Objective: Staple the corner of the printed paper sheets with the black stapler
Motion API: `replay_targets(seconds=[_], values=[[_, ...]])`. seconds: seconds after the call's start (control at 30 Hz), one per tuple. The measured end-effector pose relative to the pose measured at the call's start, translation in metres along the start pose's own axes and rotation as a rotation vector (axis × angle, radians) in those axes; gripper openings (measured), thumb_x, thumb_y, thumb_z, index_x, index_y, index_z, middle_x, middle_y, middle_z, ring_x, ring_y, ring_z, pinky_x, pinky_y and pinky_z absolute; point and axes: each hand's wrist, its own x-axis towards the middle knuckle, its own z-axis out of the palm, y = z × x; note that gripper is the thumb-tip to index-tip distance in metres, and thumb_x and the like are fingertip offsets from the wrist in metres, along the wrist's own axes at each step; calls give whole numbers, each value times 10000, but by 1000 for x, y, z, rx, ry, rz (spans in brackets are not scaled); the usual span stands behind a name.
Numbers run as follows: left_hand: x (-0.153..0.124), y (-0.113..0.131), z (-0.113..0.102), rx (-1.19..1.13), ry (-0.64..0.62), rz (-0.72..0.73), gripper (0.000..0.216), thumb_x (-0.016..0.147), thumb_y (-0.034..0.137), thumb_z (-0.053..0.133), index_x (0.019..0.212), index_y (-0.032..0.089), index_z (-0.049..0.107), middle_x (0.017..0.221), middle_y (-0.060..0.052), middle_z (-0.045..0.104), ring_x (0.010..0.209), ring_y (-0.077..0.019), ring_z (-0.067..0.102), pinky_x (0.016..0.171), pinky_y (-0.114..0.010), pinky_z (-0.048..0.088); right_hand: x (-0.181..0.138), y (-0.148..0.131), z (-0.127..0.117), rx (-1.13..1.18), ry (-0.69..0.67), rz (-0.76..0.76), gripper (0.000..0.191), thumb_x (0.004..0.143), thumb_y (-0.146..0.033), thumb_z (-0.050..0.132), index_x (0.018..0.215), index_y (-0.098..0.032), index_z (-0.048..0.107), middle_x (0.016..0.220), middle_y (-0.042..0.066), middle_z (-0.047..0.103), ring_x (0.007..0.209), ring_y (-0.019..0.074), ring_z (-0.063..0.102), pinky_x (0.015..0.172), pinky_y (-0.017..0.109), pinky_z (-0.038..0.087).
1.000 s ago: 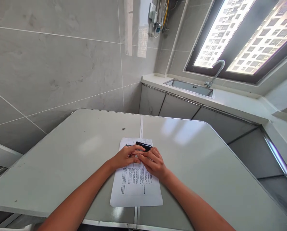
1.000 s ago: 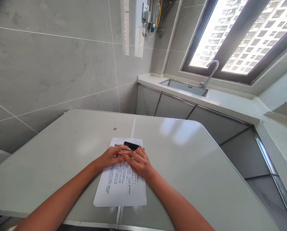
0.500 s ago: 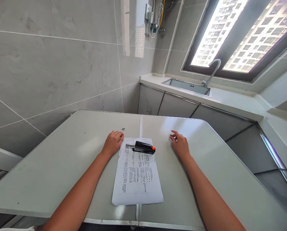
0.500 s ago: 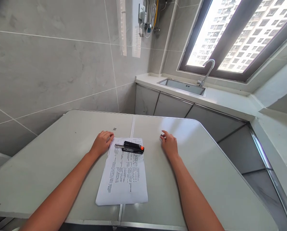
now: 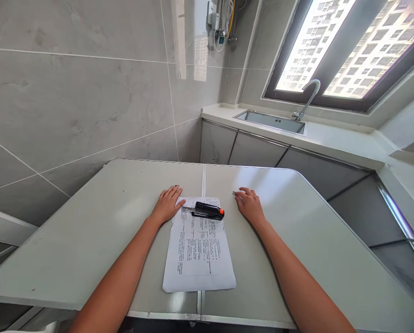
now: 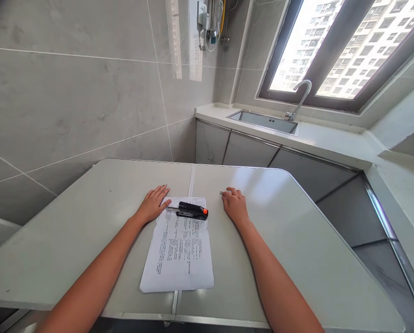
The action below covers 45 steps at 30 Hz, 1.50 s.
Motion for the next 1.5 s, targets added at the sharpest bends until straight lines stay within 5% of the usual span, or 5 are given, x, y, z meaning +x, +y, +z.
replay_targets(seconds=[0.27,0.57,1.13,1.33,1.5], values=[[1,0,-1,-3,146,43,444,1040,420,459,1401,216,618,1484,-142,566,1391,-315,520,1201,-511,373,1,-4,1,-85,-73,46,423,1041,-311,411,1404,-241,615,1473,119,578,1246,342,531,957,507,480],[3,-8,4,-14,74,36,588,1044,462,447,1598,267,431,1735,-93,239,1550,-329,348,1258,-555,275,0,-4,2,-50,-58,5,466,1033,-282,393,1462,-242,569,1520,103,576,1231,346,549,956,534,492],[5,-2,-2,37,34,-68,586,1029,497,438,1559,250,476,1737,-54,240,1529,-321,376,1241,-504,312,0,-3,5,-36,-26,26,396,1015,-290,418,1331,-243,652,1475,97,607,1224,327,548,952,501,479],[8,0,0,27,102,-61,539,1027,477,457,1499,230,534,1650,-82,430,1495,-306,412,1225,-484,332,0,-4,5,-24,-31,32,388,1015,-295,412,1309,-230,657,1456,104,618,1214,327,540,953,498,467],[7,-5,2,-18,211,-59,461,1040,232,336,1406,198,615,1361,-137,639,1236,-287,598,1074,-461,460,0,-1,5,5,-30,41,385,1014,-294,416,1313,-235,651,1438,110,620,1224,330,544,964,512,474]])
